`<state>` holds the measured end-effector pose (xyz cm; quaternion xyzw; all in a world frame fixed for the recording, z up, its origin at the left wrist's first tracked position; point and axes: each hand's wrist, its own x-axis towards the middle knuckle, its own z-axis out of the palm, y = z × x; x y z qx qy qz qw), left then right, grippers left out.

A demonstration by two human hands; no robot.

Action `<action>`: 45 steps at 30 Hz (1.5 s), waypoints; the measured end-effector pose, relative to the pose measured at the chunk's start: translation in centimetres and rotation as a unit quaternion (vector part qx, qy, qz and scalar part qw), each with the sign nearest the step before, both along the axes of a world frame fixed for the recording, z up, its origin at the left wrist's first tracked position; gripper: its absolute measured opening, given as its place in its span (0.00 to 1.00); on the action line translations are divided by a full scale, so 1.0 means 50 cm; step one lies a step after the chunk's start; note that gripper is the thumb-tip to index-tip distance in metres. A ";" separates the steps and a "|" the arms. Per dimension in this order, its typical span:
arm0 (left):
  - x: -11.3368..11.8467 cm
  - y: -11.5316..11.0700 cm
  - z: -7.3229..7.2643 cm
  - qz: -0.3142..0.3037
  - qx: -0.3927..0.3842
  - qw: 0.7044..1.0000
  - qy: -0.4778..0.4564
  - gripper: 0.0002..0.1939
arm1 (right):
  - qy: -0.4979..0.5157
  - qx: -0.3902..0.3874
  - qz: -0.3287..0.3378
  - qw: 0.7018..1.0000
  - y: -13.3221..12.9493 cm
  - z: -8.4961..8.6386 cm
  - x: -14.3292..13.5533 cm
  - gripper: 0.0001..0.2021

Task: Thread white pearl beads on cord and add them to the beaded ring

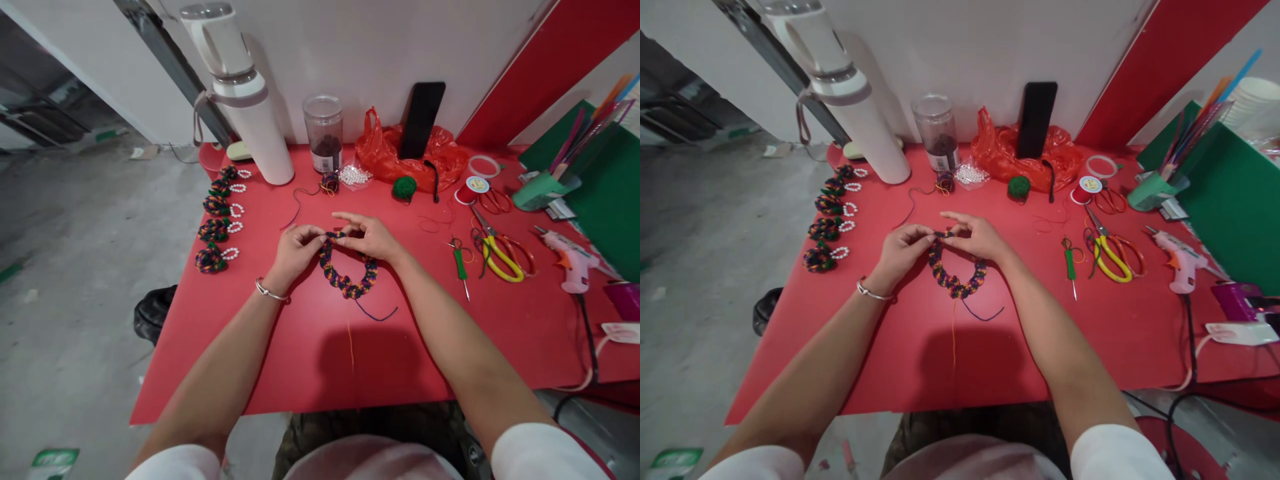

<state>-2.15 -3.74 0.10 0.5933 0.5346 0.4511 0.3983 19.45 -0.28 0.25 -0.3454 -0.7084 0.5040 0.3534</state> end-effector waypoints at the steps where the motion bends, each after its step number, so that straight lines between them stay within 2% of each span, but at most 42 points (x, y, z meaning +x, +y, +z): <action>1: 0.002 -0.002 0.003 -0.003 -0.003 1.000 -0.017 0.07 | 0.000 -0.003 0.002 1.000 0.001 0.000 0.001 0.33; 5: 0.006 -0.005 0.008 -0.011 0.004 0.999 -0.048 0.08 | -0.002 0.025 -0.004 1.000 0.004 -0.003 0.001 0.30; 8: 0.005 -0.001 0.002 -0.020 0.013 0.999 -0.023 0.07 | -0.019 0.050 -0.034 0.998 0.006 -0.009 -0.004 0.25; 12: 0.004 0.004 -0.007 -0.008 0.064 0.992 0.111 0.04 | -0.098 0.142 -0.106 0.979 0.008 -0.019 -0.016 0.17; 15: 0.006 0.001 -0.004 0.019 0.137 0.970 0.199 0.05 | -0.140 0.194 -0.141 0.961 0.010 -0.023 -0.021 0.18; 18: 0.013 -0.012 0.009 0.007 0.203 0.952 0.229 0.09 | -0.098 0.151 -0.168 0.969 0.012 -0.025 -0.018 0.17; 21: 0.024 -0.034 0.021 -0.084 0.234 0.927 0.280 0.15 | 0.012 0.058 -0.193 0.979 0.018 -0.026 -0.007 0.17; 23: 0.033 -0.051 0.025 -0.150 0.230 0.904 0.327 0.20 | 0.088 0.005 -0.201 0.976 0.022 -0.026 0.001 0.20; 26: 0.045 -0.072 0.020 -0.214 0.206 0.870 0.394 0.33 | 0.163 -0.049 -0.201 0.965 0.027 -0.028 0.008 0.23; 28: 0.053 -0.080 0.014 -0.228 0.193 0.854 0.427 0.44 | 0.187 -0.070 -0.197 0.960 0.029 -0.030 0.009 0.24; 30: 0.059 -0.084 0.010 -0.228 0.185 0.845 0.447 0.49 | 0.197 -0.079 -0.195 0.958 0.031 -0.032 0.007 0.24; 33: 0.064 -0.085 0.008 -0.219 0.180 0.845 0.454 0.50 | 0.193 -0.080 -0.201 0.957 0.035 -0.033 0.004 0.25; 35: 0.063 -0.083 0.009 -0.210 0.179 0.850 0.448 0.46 | 0.181 -0.075 -0.214 0.957 0.033 -0.032 0.007 0.27; 39: 0.056 -0.086 0.013 -0.176 0.198 0.865 0.426 0.37 | 0.137 -0.029 -0.254 0.957 -0.016 -0.021 0.040 0.26; 42: 0.055 -0.105 0.012 -0.190 0.219 0.861 0.417 0.37 | 0.037 0.074 -0.307 0.948 -0.105 -0.008 0.078 0.18; 45: 0.062 -0.136 0.007 -0.225 0.224 0.850 0.421 0.41 | -0.096 0.188 -0.288 0.934 -0.200 0.003 0.102 0.11</action>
